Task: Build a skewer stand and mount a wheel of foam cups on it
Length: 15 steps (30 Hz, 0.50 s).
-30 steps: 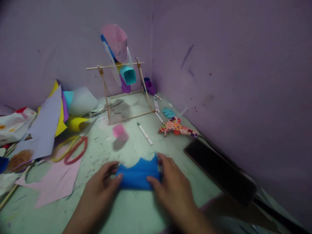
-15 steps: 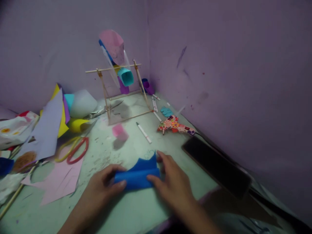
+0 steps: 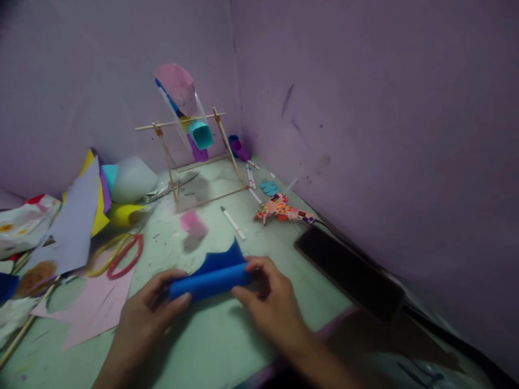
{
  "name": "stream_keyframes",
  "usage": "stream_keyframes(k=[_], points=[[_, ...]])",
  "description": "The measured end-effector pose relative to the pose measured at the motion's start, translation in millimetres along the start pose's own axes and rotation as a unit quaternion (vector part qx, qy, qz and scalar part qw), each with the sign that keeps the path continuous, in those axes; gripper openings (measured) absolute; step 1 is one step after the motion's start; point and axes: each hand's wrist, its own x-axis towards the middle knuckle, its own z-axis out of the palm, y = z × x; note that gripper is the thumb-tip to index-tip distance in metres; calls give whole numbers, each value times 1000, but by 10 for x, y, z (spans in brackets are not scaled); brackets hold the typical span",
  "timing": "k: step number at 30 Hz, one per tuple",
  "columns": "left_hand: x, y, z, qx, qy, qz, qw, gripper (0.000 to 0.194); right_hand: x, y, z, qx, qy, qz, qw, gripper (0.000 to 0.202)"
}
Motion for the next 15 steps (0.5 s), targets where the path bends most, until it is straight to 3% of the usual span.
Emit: stream_keyframes(k=[5, 8, 11, 15], points=[[-115, 24, 71, 30, 63, 69, 995, 23, 76, -51, 79, 121, -7, 68, 990, 37], [-120, -41, 88, 42, 75, 122, 989, 18, 101, -2, 71, 111, -44, 67, 991, 31], [-84, -110, 49, 94, 25, 155, 983, 21, 110, 80, 41, 89, -49, 31, 994, 30], [-74, -102, -7, 186, -47, 132, 973, 21, 120, 125, 10, 42, -57, -9, 997, 30]])
